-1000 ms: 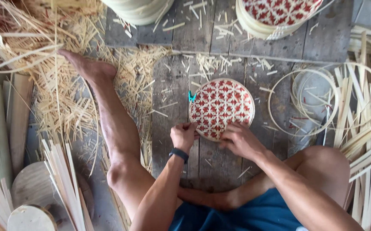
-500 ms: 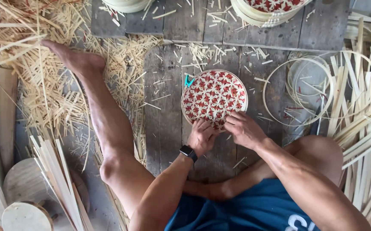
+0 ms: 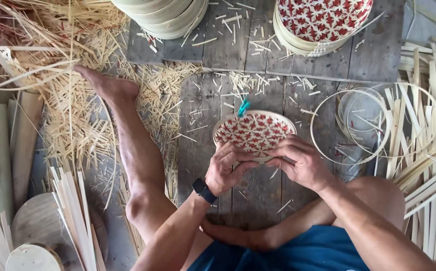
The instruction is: The person sits on the floor weaving a round bamboo tray, pressing and tucking bamboo strips along the rim to secure the woven pattern. They use a plastic clip to hold the work, rotate the tray, and press the woven surface flat with their hands.
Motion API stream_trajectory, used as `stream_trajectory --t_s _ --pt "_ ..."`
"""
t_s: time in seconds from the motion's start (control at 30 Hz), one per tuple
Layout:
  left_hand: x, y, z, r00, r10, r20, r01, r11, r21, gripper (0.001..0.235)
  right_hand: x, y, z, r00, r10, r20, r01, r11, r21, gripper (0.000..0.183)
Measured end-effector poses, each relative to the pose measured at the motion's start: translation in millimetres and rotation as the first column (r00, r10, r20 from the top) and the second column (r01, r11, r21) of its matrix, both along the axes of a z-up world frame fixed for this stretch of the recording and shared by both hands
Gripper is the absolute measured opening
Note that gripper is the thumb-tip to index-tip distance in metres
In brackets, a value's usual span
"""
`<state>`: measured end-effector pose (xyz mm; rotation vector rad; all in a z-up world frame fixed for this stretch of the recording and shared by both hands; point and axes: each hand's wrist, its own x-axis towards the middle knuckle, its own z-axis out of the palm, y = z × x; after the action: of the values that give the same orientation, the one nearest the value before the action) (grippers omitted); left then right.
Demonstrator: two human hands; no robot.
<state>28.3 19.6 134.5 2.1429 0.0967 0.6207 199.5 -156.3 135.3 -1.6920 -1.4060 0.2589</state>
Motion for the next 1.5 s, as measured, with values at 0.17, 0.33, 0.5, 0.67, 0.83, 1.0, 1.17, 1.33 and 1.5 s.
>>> stream_trajectory --t_s 0.17,0.33,0.5,0.67,0.83,1.0,1.17,1.33,1.5 --pt "-2.3 -0.1 -12.7 0.998 0.056 -0.011 -0.057 0.996 -0.064 0.023 -5.6 -2.3 -10.0 0.991 -0.033 -0.132 0.031 0.999 -0.020 0.022" --pt "-31.9 3.6 -35.2 0.986 -0.106 -0.129 0.105 0.994 -0.019 0.023 -26.1 -24.3 -38.3 0.981 0.031 -0.193 -0.063 0.984 -0.164 0.020" --pt "-33.5 20.6 -34.7 0.962 0.191 -0.197 -0.138 0.957 0.256 0.062 -13.0 -3.2 -100.3 0.984 -0.122 -0.127 0.107 0.988 -0.114 0.041" --pt "-35.0 23.3 -117.9 0.708 0.448 -0.546 -0.513 0.857 0.037 0.062 17.9 76.4 -78.9 0.939 -0.321 -0.120 0.247 0.876 -0.415 0.076" --pt "-22.1 22.1 -114.3 0.674 0.470 -0.569 -0.555 0.832 0.030 0.045 35.3 92.0 -99.1 0.963 -0.261 -0.061 0.207 0.869 -0.451 0.032" --pt "-19.6 28.5 -132.6 0.675 0.565 -0.474 -0.592 0.799 0.109 0.036 43.5 72.7 -107.7 0.736 -0.494 -0.462 0.432 0.869 -0.241 0.025" --pt "-4.3 30.4 -106.0 0.660 0.549 -0.513 -0.586 0.803 0.106 0.027 34.4 66.6 -94.4 0.859 -0.444 -0.255 0.416 0.896 -0.159 0.064" --pt "5.3 23.0 -133.7 0.653 0.593 -0.471 -0.610 0.781 0.138 0.019 16.9 89.0 -130.3 0.911 -0.193 0.365 0.259 0.956 -0.141 0.043" --pt "7.7 21.5 -147.6 0.676 0.612 -0.411 -0.601 0.780 0.174 0.004 17.6 86.1 -193.0 0.944 -0.184 0.273 0.248 0.943 -0.222 0.019"
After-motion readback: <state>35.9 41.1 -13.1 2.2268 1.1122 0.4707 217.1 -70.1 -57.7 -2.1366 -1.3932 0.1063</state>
